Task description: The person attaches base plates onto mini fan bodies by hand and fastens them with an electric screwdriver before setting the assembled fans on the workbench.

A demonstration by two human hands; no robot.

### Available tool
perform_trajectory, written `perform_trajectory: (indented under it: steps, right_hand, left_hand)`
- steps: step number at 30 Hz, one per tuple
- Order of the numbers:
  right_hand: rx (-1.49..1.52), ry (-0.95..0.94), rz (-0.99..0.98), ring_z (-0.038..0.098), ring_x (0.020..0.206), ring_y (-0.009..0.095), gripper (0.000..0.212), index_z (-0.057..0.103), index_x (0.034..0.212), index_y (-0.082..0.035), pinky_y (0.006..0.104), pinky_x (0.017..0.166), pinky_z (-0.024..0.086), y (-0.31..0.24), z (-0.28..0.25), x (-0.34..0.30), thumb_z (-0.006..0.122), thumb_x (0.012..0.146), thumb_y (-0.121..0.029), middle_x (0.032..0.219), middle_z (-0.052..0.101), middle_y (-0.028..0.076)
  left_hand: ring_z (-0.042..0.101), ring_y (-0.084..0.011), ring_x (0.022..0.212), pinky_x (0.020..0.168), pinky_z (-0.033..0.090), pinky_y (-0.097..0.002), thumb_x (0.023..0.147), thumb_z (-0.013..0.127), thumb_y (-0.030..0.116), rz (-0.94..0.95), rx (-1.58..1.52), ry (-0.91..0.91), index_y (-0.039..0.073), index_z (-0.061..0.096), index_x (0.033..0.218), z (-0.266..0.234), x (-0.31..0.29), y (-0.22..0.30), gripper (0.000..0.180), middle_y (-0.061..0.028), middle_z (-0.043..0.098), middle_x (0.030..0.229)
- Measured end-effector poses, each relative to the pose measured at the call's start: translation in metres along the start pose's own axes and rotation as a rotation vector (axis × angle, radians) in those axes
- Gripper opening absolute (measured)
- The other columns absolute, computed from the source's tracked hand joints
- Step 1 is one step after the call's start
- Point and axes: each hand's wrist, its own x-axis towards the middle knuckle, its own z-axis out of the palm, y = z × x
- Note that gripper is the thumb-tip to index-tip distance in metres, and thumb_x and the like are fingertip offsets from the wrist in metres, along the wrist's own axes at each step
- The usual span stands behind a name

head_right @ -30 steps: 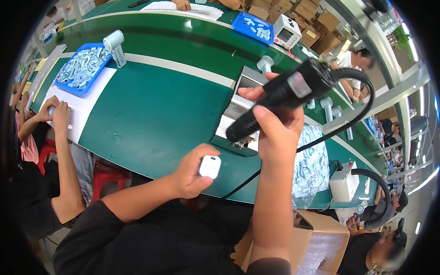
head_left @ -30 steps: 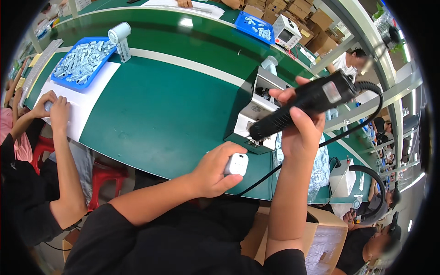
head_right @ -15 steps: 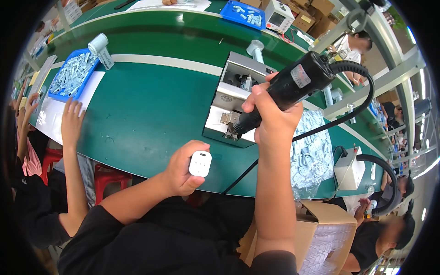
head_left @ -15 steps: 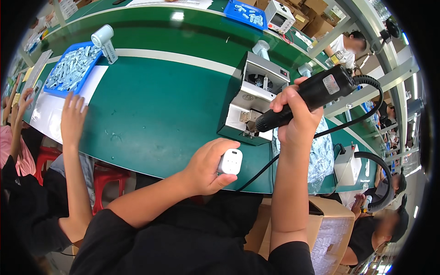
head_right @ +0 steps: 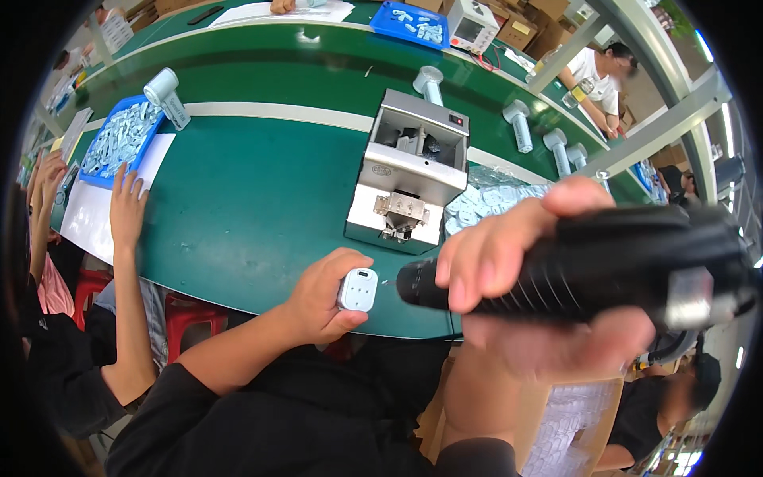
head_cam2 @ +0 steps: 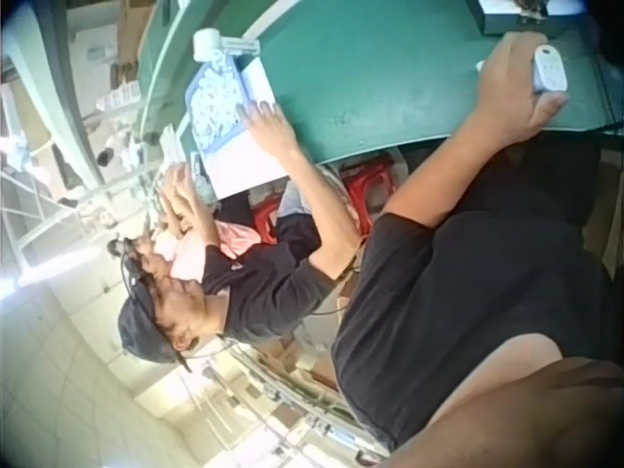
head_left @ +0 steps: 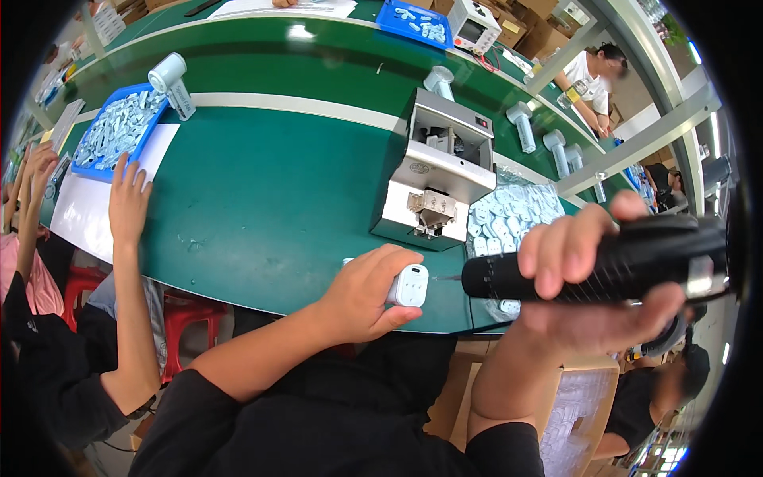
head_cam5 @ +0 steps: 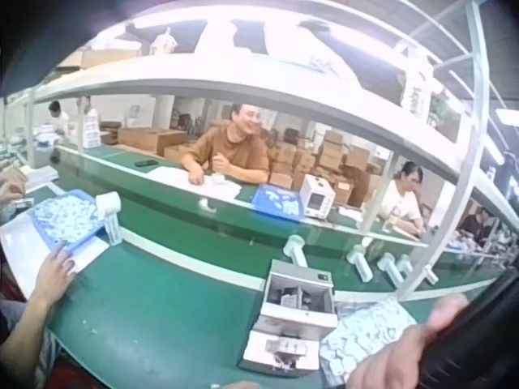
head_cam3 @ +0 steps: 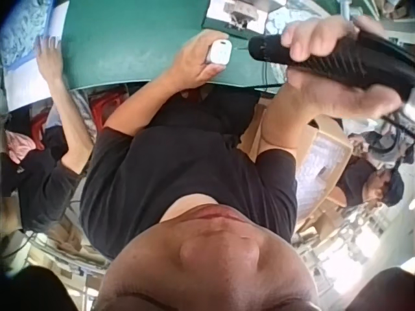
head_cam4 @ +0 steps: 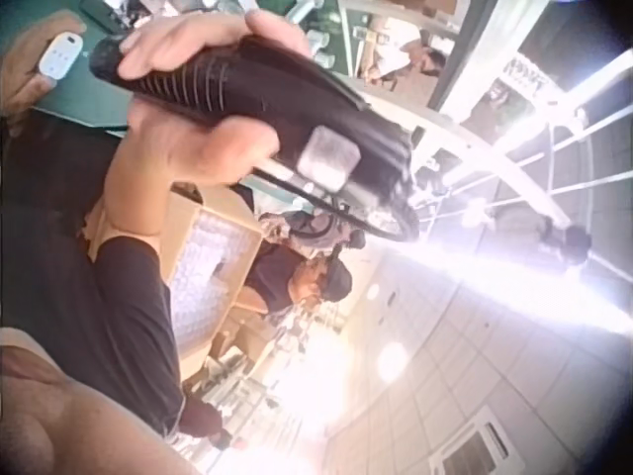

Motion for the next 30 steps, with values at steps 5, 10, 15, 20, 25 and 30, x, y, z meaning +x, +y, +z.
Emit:
perform_trajectory:
  steps: [5,10,15,20,25,30]
  right_hand:
    - [-0.011,0.01,0.016,0.052,0.051,0.018,0.071,0.041,0.116,-0.001,0.035,0.054,0.045,-0.007,0.014,-0.003,0.058,0.081,-0.06,0.07,0.052,0.007]
    - [-0.032,0.024,-0.01,0.05,0.048,0.017,0.067,0.043,0.111,-0.002,0.0335,0.052,0.045,-0.001,0.013,-0.005,0.059,0.08,-0.06,0.068,0.051,0.006]
    - [-0.034,0.026,0.017,0.05,0.048,0.016,0.067,0.042,0.112,-0.002,0.0328,0.051,0.045,0.004,0.021,-0.007,0.058,0.081,-0.06,0.068,0.05,0.006]
    - [-0.023,0.03,0.008,0.05,0.049,0.016,0.07,0.042,0.116,-0.001,0.0317,0.05,0.044,0.006,0.021,-0.006,0.059,0.081,-0.059,0.068,0.049,0.006]
    - [-0.11,0.098,-0.12,0.046,0.052,0.013,0.066,0.044,0.116,0.0,0.0294,0.055,0.04,-0.007,0.011,0.013,0.061,0.081,-0.054,0.071,0.048,0.004]
    - [-0.27,0.332,-0.43,0.054,0.077,0.024,0.048,0.046,0.111,-0.001,0.044,0.088,0.043,0.018,-0.029,0.065,0.064,0.086,-0.039,0.083,0.056,0.01]
  left_hand:
    - [0.056,-0.038,0.09,0.076,0.047,-0.0427,0.078,0.069,0.032,-0.01,0.03,-0.026,0.003,0.045,0.119,0.002,0.001,0.001,0.056,-0.0184,0.056,0.105]
    - [0.056,-0.0379,0.093,0.078,0.047,-0.0423,0.076,0.071,0.032,-0.028,0.068,-0.03,0.003,0.046,0.119,0.0,0.001,0.005,0.057,-0.0183,0.056,0.107]
    - [0.056,-0.0376,0.095,0.081,0.047,-0.0427,0.074,0.073,0.032,-0.047,0.083,-0.062,0.003,0.047,0.12,0.0,0.001,0.005,0.06,-0.0185,0.056,0.11]
    - [0.056,-0.0379,0.095,0.081,0.047,-0.0429,0.074,0.073,0.032,-0.041,0.045,-0.049,0.003,0.047,0.119,-0.002,0.001,0.002,0.06,-0.0187,0.056,0.11]
    - [0.057,-0.0379,0.092,0.078,0.048,-0.0425,0.073,0.073,0.032,0.0,0.03,-0.008,0.002,0.048,0.118,-0.002,0.001,0.0,0.06,-0.0188,0.057,0.107]
    - [0.059,-0.0369,0.085,0.072,0.049,-0.0408,0.078,0.07,0.037,0.025,0.017,0.009,0.001,0.047,0.117,0.0,0.002,0.0,0.058,-0.0184,0.058,0.101]
